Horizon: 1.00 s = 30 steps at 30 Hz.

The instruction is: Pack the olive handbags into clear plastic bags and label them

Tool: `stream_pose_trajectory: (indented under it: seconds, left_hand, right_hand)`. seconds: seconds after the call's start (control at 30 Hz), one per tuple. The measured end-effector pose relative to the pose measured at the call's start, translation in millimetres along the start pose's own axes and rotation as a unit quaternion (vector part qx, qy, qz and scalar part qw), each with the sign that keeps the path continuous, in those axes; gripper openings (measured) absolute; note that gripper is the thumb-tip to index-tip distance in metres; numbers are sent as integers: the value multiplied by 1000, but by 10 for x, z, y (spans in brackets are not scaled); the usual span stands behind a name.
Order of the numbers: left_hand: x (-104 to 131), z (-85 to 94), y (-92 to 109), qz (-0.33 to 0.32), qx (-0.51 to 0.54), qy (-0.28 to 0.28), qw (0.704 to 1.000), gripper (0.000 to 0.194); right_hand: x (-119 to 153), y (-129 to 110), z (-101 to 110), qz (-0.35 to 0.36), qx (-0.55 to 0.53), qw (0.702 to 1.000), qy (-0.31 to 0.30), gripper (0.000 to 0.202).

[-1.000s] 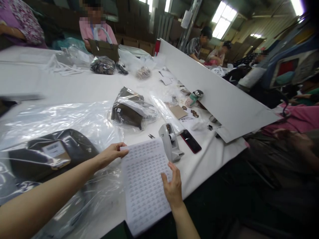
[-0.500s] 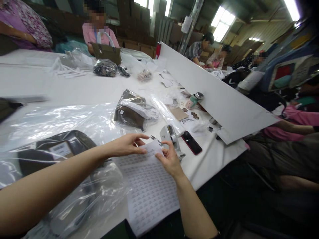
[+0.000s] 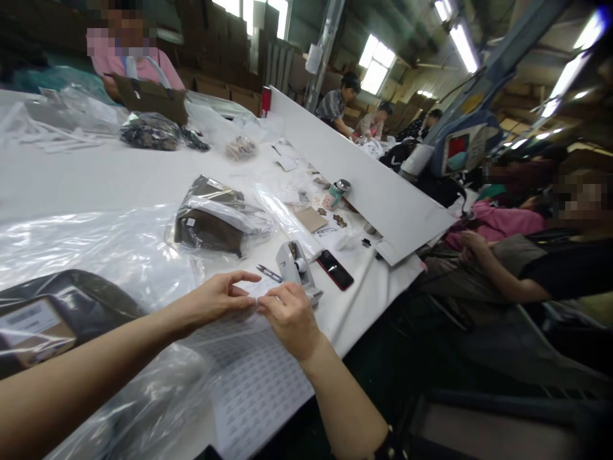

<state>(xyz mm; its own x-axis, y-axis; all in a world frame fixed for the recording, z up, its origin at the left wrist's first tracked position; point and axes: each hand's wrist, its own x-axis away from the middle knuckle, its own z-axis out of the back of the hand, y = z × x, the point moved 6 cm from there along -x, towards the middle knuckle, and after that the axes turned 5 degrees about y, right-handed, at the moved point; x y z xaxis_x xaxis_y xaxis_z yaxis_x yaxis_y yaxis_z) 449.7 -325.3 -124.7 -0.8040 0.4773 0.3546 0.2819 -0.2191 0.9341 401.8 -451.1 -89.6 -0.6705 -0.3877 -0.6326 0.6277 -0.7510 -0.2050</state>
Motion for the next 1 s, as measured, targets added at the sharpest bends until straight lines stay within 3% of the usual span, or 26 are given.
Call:
stream_pose_trajectory:
  seconds: [0.13, 0.3, 0.33, 0.4, 0.47, 0.53, 0.6, 0.67, 0.77, 0.83, 0.93, 1.0]
  left_hand:
    - [7, -18, -46, 10, 1, 6, 1000, 69]
    - [-66, -4, -90, 33, 10, 26, 999, 63]
    - [-115, 37, -91, 30, -8, 36, 999, 61]
    - [-200, 227, -33, -16, -107, 106, 988, 57]
    - [-132, 484, 111, -117, -251, 217, 936, 54]
    - [170, 652, 204, -220, -361, 276, 863, 45]
    - [661, 709, 124, -280, -422, 258, 823, 31]
    - [1275, 706, -92, -303, -463, 241, 797, 21]
    - [2163, 692, -534, -293, -514, 297, 750, 23]
    - [2595, 729, -872, -251, -541, 358, 718, 28]
    - [2937, 804, -1376, -173, -568, 408, 693, 40]
    - [2992, 813, -1647, -148, -570, 405, 699, 49]
  right_hand:
    - [37, -33, -73, 40, 58, 997, -34, 19]
    - [120, -97, -12, 66, 71, 995, 14, 9]
    - [117, -93, 21, 49, 51, 997, 30, 8]
    - [82, -9, 69, -52, -42, 996, 56, 8]
    - [53, 119, -4, -207, -205, 956, 44, 16]
    - [39, 134, -217, -330, -382, 863, -12, 23]
    - [-4, 1, -450, -381, -496, 776, -79, 28]
    - [-98, -199, -655, -386, -534, 740, -134, 30]
    - [-383, -628, -956, -340, -525, 753, -203, 30]
    - [-651, -1072, -1173, -284, -521, 763, -256, 28]
    - [-1034, -1943, -1533, -175, -496, 774, -352, 23]
    - [-1230, -2516, -1810, -111, -449, 791, -400, 19]
